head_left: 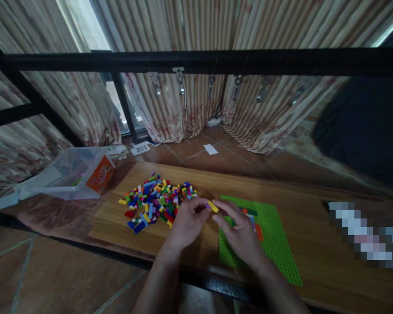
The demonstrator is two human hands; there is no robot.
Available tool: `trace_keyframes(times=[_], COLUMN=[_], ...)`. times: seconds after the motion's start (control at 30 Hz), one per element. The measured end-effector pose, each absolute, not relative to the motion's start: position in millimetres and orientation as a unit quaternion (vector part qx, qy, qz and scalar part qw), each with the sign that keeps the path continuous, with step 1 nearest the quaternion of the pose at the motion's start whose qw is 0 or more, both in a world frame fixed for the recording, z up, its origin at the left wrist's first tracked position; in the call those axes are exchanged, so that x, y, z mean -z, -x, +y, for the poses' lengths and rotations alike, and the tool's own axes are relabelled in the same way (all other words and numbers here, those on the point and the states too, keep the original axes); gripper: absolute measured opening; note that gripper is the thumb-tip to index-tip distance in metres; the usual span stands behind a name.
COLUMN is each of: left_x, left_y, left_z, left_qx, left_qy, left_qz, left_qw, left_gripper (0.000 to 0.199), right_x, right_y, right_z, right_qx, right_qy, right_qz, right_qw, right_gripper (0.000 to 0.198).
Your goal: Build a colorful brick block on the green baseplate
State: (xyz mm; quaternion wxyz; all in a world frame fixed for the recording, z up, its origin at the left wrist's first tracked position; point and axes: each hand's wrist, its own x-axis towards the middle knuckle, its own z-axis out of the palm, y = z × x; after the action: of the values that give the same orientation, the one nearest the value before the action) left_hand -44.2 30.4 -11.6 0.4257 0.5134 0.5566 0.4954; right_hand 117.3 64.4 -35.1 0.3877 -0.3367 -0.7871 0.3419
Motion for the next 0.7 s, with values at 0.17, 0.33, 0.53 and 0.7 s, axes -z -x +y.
trace_keyframes(times=[0.17,0.33,0.53,0.7], left_x=[15.6,16.9,16.4,14.7], left_y=[27.6,22.5,52.8,106.2], left_z=[33.8,36.2,38.5,30.3], left_qx=[-0.468,-0.470,-0.450,-0.374], left_qy=[-0.536,-0.524,-0.523,-0.454], left_qz=[0.559,0.570,0.660,0.799], left_qw=[0.426,0.424,0.299,0.126], left_gripper=[0.019,0.022,0.028,0.027], right_x=[40.1,43.2,40.7,39.9], right_y=[-123.4,-124.1,-124.9,-150.4], right_z=[68.4,68.4,71.4,89.2], right_qx=[-0.370,-0.435,-0.494,-0.464], right_qy=[0.360,0.402,0.433,0.519], right_qz=[-0.740,-0.665,-0.582,-0.536], right_qw=[0.432,0.454,0.478,0.477], right_gripper=[0.024,0.025,0.026,0.036])
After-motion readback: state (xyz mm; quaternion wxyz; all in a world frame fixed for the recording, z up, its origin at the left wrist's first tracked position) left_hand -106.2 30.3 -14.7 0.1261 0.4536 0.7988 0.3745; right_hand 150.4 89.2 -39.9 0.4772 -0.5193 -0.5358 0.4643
